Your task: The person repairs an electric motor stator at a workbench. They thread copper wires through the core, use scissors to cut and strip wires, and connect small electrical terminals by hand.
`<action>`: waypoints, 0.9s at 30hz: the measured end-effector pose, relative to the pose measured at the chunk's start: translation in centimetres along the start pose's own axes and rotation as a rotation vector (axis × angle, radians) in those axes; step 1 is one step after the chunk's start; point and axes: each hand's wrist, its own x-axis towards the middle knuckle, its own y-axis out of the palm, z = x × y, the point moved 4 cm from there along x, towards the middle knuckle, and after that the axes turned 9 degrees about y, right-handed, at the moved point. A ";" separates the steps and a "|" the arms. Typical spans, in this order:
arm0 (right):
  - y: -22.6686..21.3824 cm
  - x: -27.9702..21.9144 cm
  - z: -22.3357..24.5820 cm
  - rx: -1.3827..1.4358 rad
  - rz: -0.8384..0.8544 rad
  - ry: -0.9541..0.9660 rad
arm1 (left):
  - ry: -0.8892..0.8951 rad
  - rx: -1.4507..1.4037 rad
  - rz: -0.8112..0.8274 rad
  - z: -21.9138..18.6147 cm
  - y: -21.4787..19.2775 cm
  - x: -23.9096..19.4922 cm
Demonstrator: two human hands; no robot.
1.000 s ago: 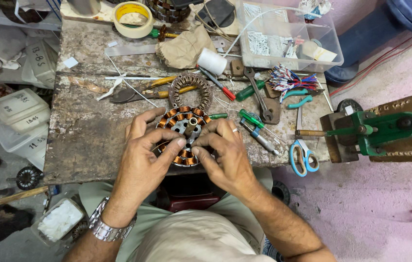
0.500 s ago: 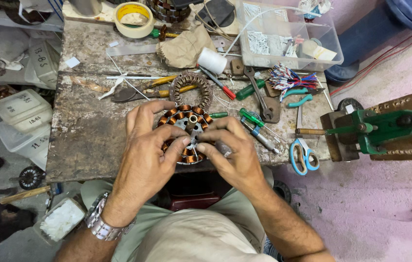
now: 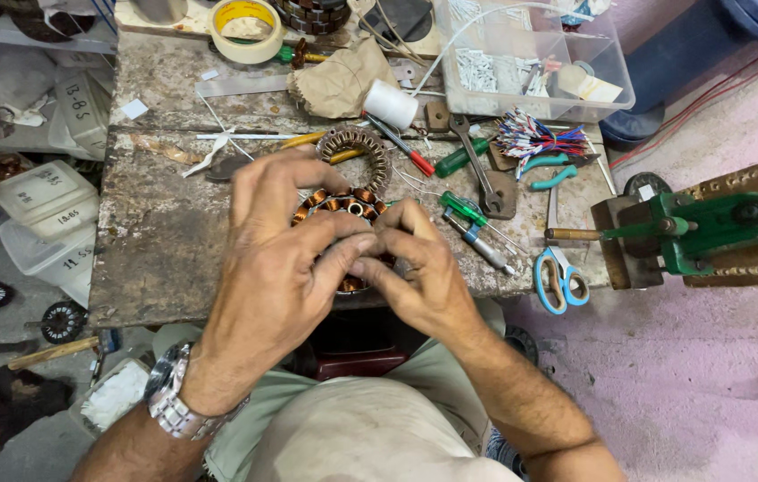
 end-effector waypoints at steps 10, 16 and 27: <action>-4.8 1.5 3.9 0.033 -0.046 -0.090 | -0.235 -0.148 0.013 1.5 -0.5 -2.3; -10.8 -1.3 3.3 0.238 -0.464 -0.028 | -0.392 -0.108 -0.192 2.9 -1.5 -6.2; -5.3 -2.2 -7.5 -0.537 -0.111 0.218 | -0.537 -0.150 0.116 5.8 2.4 -10.0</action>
